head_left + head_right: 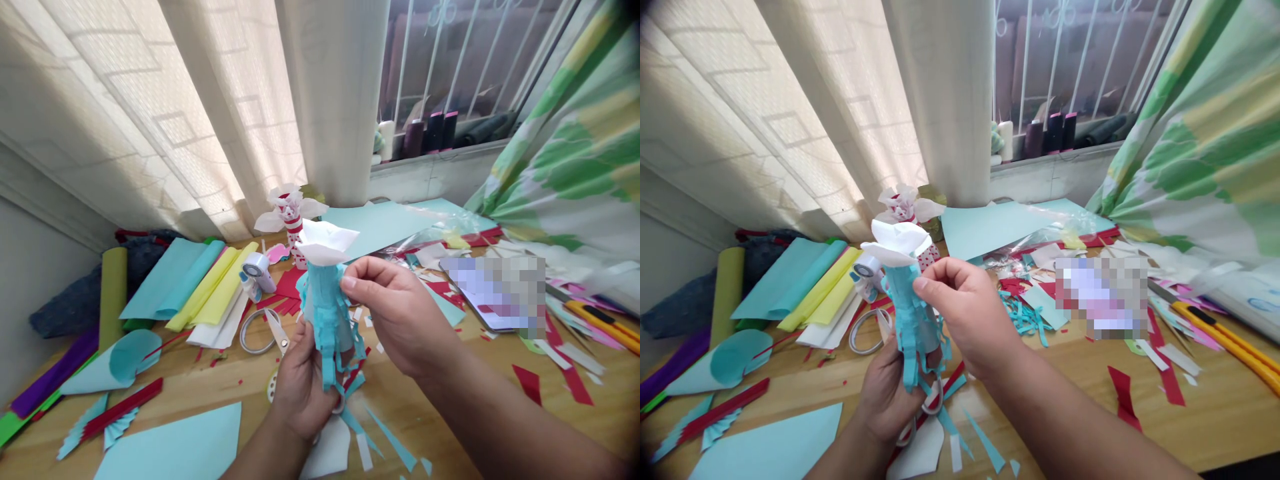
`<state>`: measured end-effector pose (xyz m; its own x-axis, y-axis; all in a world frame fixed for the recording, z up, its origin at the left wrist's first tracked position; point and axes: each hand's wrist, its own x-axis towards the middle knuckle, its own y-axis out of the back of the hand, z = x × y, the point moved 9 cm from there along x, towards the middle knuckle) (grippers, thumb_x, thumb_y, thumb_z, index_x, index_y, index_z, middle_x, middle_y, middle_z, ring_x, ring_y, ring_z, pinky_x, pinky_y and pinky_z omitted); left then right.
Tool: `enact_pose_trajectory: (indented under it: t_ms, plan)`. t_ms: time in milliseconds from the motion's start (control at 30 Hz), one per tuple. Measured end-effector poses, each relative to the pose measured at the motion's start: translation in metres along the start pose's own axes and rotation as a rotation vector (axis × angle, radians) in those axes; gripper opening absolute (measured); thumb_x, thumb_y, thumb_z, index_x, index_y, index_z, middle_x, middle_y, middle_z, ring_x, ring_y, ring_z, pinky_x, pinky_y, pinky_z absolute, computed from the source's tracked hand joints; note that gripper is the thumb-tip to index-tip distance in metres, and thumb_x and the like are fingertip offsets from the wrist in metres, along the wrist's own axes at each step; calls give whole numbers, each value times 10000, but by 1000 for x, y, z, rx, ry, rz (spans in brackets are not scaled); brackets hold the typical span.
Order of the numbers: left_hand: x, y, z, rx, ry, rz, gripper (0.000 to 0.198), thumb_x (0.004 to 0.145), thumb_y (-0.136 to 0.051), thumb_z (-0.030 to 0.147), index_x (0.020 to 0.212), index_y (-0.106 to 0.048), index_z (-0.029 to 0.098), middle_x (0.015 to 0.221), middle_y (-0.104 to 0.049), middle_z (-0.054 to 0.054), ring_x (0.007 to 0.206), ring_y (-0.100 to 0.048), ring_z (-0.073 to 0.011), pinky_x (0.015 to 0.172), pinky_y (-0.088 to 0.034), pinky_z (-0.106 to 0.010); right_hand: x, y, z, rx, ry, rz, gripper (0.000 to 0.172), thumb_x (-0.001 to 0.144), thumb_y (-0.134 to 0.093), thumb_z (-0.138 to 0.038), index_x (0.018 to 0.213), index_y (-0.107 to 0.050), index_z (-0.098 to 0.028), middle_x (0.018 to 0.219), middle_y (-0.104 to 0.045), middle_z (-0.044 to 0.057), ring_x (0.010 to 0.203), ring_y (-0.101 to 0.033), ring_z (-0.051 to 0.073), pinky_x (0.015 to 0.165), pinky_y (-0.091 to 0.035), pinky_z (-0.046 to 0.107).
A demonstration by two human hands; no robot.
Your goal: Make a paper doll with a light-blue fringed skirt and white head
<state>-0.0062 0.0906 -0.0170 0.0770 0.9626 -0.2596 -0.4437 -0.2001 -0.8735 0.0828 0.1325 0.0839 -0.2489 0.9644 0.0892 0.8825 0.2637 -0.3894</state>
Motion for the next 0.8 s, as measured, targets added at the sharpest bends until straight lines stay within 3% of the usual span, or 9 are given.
enact_pose_trajectory:
  t_ms: [500,800]
  plan:
    - [-2,-4,4,87,-59,-20,170,812,-563,94,927,-650,186,668,-679,-21,549,-636,-153,566,-556,-293,3,0,-5,-99,-22,16,145,659,-601,-241,592,-487,-179,568,-407,-51,545,-334,92,519,-266,239]
    - [-2,-8,-1,48,-25,-53,158,845,-538,137,933,-656,197,653,-678,-14,535,-620,-127,574,-546,-265,5,3,-1,-63,-27,-3,287,672,-643,-239,535,-398,-181,535,-373,-64,523,-306,80,506,-244,237]
